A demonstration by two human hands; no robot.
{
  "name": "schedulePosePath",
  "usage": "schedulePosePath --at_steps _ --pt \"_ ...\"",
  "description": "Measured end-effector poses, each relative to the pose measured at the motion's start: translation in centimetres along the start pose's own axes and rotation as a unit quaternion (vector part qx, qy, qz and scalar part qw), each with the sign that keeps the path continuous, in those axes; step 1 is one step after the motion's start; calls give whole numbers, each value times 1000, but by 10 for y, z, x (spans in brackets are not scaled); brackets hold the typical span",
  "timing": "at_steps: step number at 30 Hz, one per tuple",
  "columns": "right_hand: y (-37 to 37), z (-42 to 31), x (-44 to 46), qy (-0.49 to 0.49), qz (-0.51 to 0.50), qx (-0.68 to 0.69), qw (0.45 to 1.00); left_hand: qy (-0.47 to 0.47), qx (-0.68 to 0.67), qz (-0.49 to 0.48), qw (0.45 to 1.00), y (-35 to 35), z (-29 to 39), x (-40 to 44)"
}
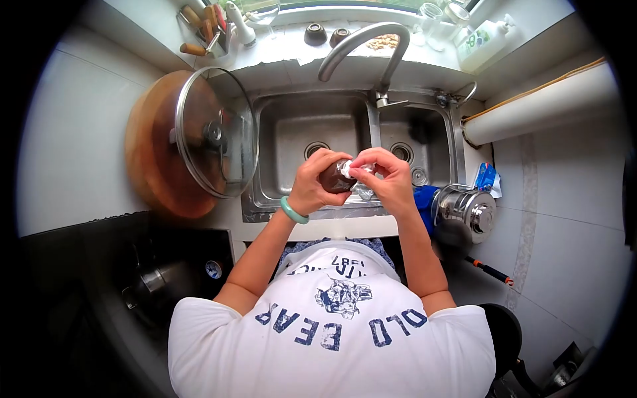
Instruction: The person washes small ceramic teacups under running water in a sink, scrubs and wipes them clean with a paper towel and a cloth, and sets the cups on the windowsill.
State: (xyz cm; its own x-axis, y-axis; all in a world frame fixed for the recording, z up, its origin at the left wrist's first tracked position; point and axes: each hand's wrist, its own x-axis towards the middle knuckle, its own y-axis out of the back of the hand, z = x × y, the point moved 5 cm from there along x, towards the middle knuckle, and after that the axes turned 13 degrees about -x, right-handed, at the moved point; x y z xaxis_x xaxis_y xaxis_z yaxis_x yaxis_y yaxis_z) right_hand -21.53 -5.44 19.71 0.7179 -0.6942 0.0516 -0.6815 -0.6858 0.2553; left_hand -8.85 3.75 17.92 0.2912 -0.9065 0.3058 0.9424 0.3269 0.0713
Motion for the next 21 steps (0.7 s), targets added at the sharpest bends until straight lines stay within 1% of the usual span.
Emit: schedulePosePath --at_steps 2,4,7,9,10,12,13,14,16,17,18,20,21 --pt "-4 3 0 -11 0 55 998 3 -6 13 1000 1 2 -4" --pt "-4 -3 0 -15 0 60 998 -8 6 14 1000 2 8 -5" --pt "-7 -12 1 -5 -25 59 998 -10 18 18 1000 4 11 -7" --pt "-5 -19 0 -3 5 -106 994 5 31 21 999 5 10 -7" --pt "-9 -17 -3 -3 5 -105 994 19 44 22 999 6 9 -7" --pt "-2 -3 -7 -36 158 -66 985 24 39 23 999 6 21 -5" --pt "-3 3 -8 -33 184 49 981 30 33 23 999 6 25 -5" --pt "-4 3 -13 -33 179 50 982 32 35 26 999 7 25 -6" --pt "-10 -20 -22 70 119 -96 986 103 -46 23 993 5 18 -9" --pt "-14 -30 -24 148 133 -143 970 128 -82 20 988 3 17 -10" --pt "-15 -29 -24 148 133 -144 969 127 -83 19 988 4 20 -9" --pt "-16 -30 -24 175 147 -185 956 143 -35 -15 989 4 23 -9" --pt "-17 -25 -21 127 123 -153 972 144 -36 -15 989 7 21 -8"
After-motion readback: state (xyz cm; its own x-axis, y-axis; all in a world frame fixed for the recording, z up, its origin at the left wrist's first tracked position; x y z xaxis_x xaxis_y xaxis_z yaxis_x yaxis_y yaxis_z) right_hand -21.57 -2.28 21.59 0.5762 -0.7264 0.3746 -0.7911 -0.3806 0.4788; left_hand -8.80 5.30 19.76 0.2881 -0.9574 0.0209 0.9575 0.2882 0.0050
